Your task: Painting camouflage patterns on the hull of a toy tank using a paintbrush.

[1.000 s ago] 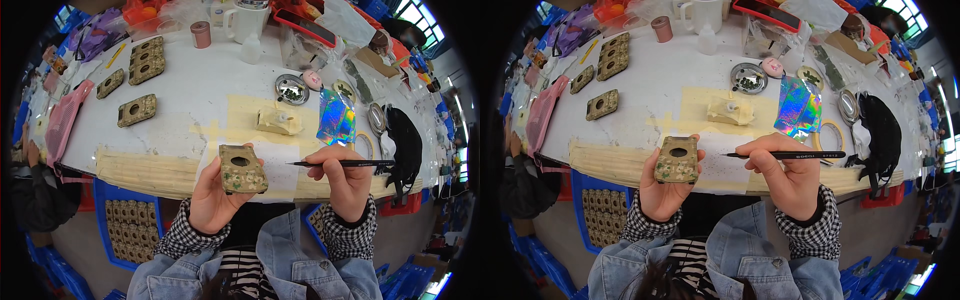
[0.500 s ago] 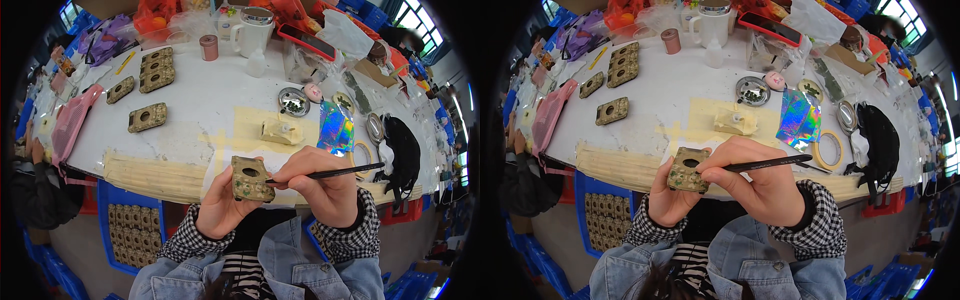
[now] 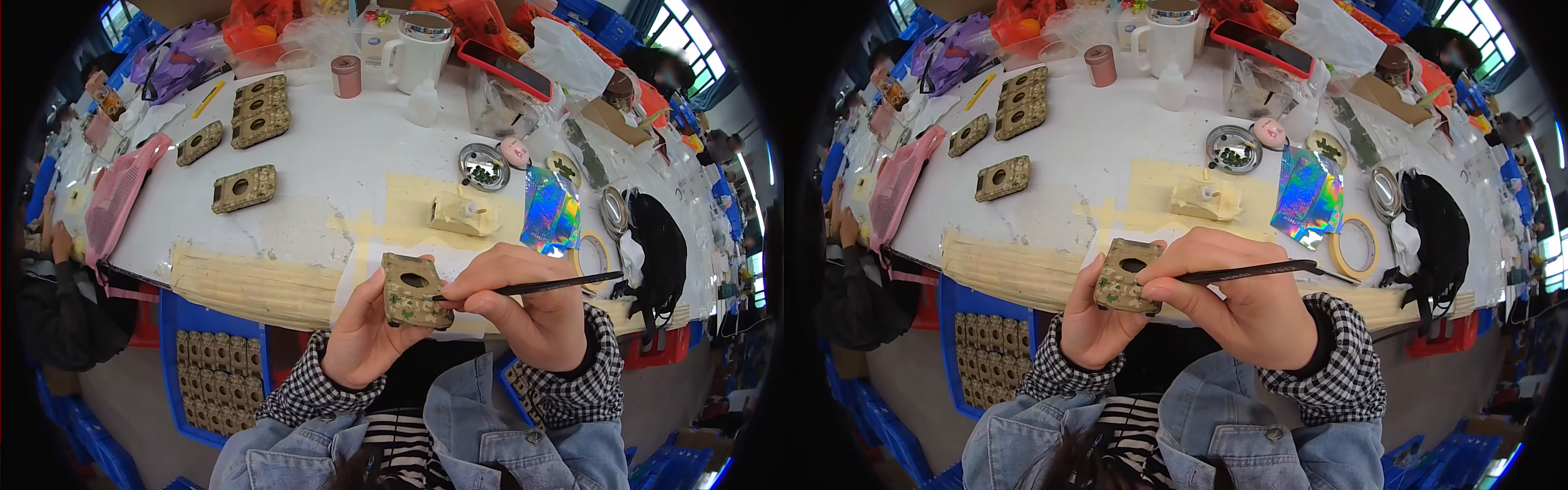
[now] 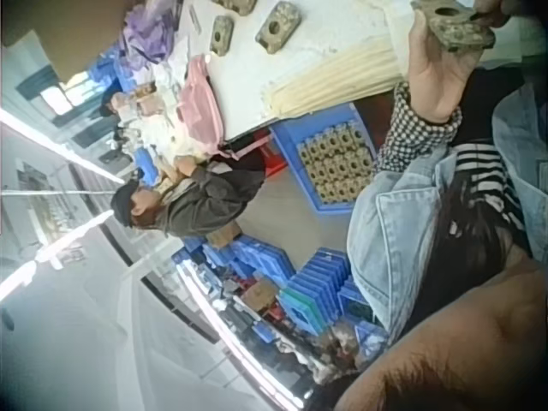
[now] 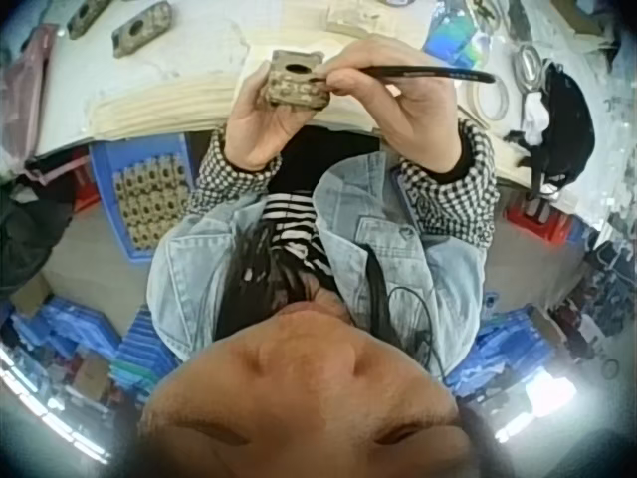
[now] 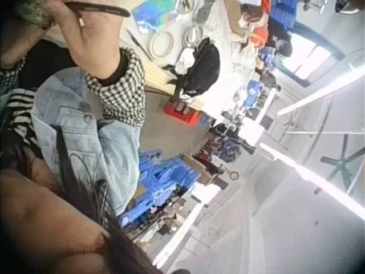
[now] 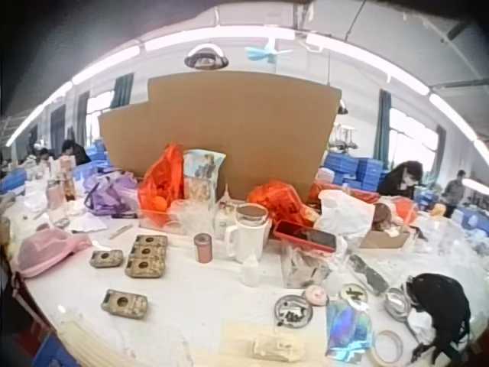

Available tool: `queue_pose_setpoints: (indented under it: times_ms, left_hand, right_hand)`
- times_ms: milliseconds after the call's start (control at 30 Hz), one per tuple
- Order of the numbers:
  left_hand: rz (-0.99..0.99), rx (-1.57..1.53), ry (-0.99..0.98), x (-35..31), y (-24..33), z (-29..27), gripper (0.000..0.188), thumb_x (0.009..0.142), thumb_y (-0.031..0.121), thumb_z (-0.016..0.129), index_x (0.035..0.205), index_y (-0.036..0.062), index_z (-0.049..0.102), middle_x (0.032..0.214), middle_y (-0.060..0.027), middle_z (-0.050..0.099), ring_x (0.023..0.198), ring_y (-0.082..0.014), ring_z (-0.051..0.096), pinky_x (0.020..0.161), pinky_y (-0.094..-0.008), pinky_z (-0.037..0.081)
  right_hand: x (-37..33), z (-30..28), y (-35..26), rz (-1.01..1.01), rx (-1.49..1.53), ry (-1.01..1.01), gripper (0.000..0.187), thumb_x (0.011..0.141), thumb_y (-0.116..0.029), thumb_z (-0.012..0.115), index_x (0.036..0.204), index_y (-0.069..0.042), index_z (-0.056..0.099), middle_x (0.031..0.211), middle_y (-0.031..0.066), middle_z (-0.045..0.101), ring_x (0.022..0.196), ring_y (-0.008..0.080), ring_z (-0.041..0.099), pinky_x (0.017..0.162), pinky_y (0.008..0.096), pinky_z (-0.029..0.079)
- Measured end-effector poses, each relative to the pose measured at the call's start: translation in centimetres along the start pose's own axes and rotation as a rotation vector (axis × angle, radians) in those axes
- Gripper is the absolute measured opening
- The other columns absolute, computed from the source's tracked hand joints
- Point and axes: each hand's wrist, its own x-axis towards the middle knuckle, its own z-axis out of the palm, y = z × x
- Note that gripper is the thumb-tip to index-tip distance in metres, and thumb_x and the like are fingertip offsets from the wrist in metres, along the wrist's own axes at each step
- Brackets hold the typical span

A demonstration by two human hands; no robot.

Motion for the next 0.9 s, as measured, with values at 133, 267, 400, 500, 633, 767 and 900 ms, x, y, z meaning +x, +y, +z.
queue_pose_setpoints:
  times_ms: [133, 267, 400, 500, 633, 767, 900]
  left_hand:
    - [-0.002, 0.007, 0.01, 0.0, -0.01, 0.06, 0.051, 0.101, 0.035, 0.029, 0.138, 0.0003, 0.031, 0.127, -0.0163, 0.05, 0.113, -0.0283, 0.056, 0.093, -0.0368, 0.053]
    - [-0.009, 0.01, 0.019, 0.02, 0.03, 0.07, 0.051, 0.101, 0.035, 0.029, 0.138, 0.0004, 0.031, 0.127, -0.0161, 0.05, 0.113, -0.0283, 0.056, 0.093, -0.0368, 0.053]
    - [-0.01, 0.01, 0.031, 0.01, 0.01, 0.12, 0.051, 0.101, 0.035, 0.029, 0.138, 0.0005, 0.031, 0.127, -0.0156, 0.05, 0.114, -0.028, 0.056, 0.094, -0.0372, 0.052]
    - [-0.011, 0.023, 0.022, 0.04, 0.02, 0.11, 0.051, 0.101, 0.035, 0.029, 0.139, 0.0006, 0.031, 0.127, -0.0154, 0.05, 0.114, -0.0276, 0.055, 0.094, -0.0375, 0.052]
    - [-0.011, 0.014, 0.022, 0.03, 0.0, 0.0, 0.051, 0.101, 0.035, 0.029, 0.138, 0.0005, 0.031, 0.127, -0.0155, 0.05, 0.114, -0.0272, 0.055, 0.094, -0.0375, 0.051]
    - [-0.011, -0.002, 0.02, 0.04, -0.01, -0.09, 0.051, 0.101, 0.035, 0.029, 0.138, 0.0004, 0.031, 0.128, -0.0158, 0.05, 0.115, -0.0272, 0.055, 0.094, -0.0375, 0.051]
    - [-0.01, 0.01, 0.032, 0.05, -0.03, -0.13, 0.052, 0.101, 0.035, 0.029, 0.138, -0.0001, 0.031, 0.128, -0.0162, 0.05, 0.115, -0.0271, 0.055, 0.095, -0.0374, 0.051]
  right_hand:
    - [-0.04, 0.04, -0.01, -0.002, -0.007, -0.002, 0.009, 0.084, -0.007, 0.066, 0.09, 0.0, 0.064, 0.081, 0.0091, 0.065, 0.072, 0.0224, 0.061, 0.065, 0.03, 0.047]
    - [0.0, 0.04, 0.06, -0.004, -0.011, 0.0, 0.01, 0.084, -0.007, 0.066, 0.09, 0.001, 0.065, 0.081, 0.0092, 0.065, 0.071, 0.0226, 0.061, 0.064, 0.0301, 0.047]
    - [0.02, 0.04, 0.01, -0.011, -0.015, 0.001, 0.01, 0.084, -0.007, 0.066, 0.09, 0.001, 0.065, 0.081, 0.0094, 0.065, 0.071, 0.0227, 0.061, 0.064, 0.0302, 0.048]
    - [0.03, -0.01, 0.06, -0.017, -0.017, -0.005, 0.01, 0.084, -0.007, 0.066, 0.091, 0.001, 0.065, 0.081, 0.0095, 0.066, 0.072, 0.0227, 0.062, 0.065, 0.0302, 0.048]
    - [0.06, -0.02, 0.05, -0.014, -0.011, -0.01, 0.011, 0.083, -0.006, 0.066, 0.091, 0.001, 0.065, 0.082, 0.0096, 0.066, 0.072, 0.0226, 0.062, 0.065, 0.03, 0.049]
    - [0.1, 0.05, 0.11, -0.019, 0.0, -0.007, 0.011, 0.083, -0.006, 0.067, 0.091, 0.002, 0.065, 0.082, 0.01, 0.066, 0.073, 0.0226, 0.062, 0.065, 0.0299, 0.049]
    - [0.13, 0.07, 0.12, -0.023, -0.005, -0.007, 0.011, 0.083, -0.006, 0.067, 0.091, 0.002, 0.065, 0.082, 0.0102, 0.066, 0.072, 0.0228, 0.062, 0.065, 0.03, 0.049]
